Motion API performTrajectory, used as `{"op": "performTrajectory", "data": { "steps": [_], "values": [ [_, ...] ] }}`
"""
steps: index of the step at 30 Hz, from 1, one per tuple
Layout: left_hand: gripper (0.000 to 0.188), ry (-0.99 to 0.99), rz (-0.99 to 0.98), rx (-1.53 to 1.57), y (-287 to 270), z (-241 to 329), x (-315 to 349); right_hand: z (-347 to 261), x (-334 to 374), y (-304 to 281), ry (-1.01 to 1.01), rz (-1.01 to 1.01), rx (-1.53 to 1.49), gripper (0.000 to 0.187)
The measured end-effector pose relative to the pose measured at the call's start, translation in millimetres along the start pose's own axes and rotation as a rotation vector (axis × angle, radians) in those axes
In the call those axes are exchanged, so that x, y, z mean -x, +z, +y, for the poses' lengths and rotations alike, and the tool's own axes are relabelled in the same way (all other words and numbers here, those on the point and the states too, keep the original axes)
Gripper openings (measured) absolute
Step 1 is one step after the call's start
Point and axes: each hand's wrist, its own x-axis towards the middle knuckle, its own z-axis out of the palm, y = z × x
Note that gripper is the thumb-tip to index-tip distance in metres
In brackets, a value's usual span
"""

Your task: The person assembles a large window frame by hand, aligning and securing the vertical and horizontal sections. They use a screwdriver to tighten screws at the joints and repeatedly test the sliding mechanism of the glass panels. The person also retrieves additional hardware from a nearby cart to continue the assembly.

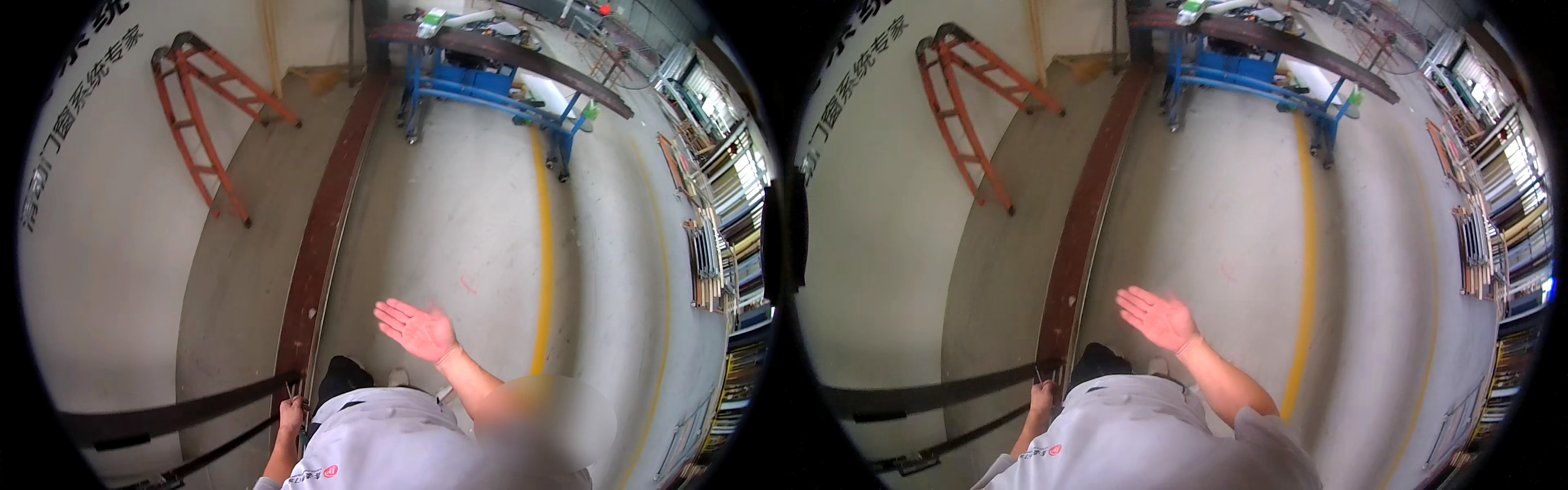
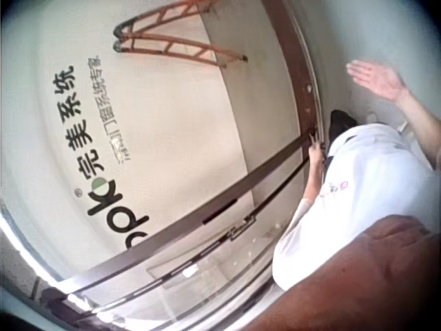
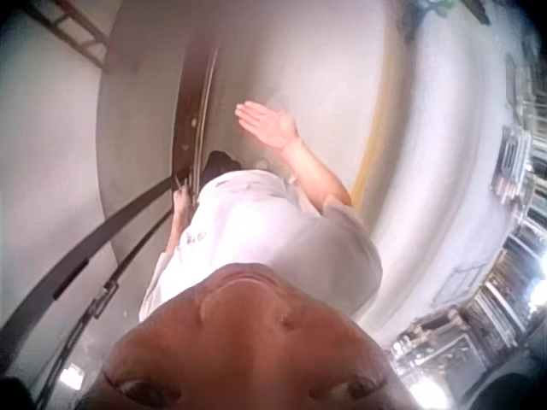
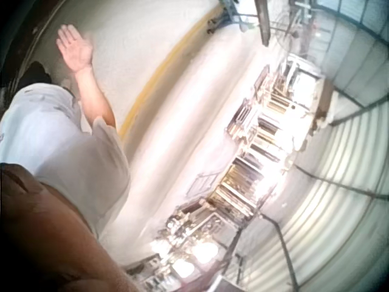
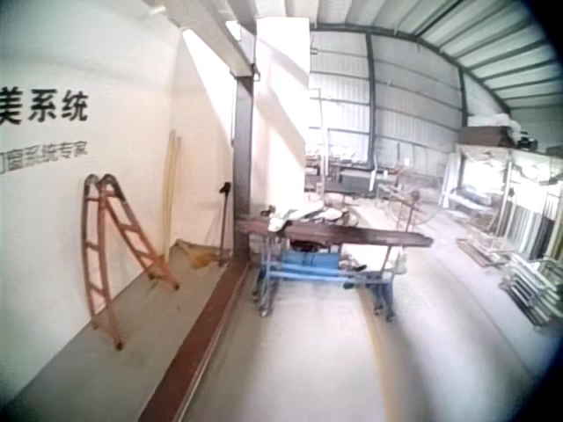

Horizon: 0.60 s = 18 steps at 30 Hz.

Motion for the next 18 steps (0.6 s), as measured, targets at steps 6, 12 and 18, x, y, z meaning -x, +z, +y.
{"op": "performTrajectory", "data": {
  "steps": [6,12,18],
  "values": [
    [0.031,0.131,-0.126,-0.173,106.4,176.7,-105.1,-173.3,-65.0,95.0,-0.228,-0.420,0.066,0.111],
    [0.034,0.409,-0.266,-0.422,264.0,380.8,-260.7,-336.1,-137.5,123.1,-0.277,-0.316,0.129,0.111],
    [0.036,0.631,-0.576,-0.621,463.3,634.9,-292.3,-478.2,-169.0,158.6,-0.427,-0.491,0.252,0.112]
  ]
}}
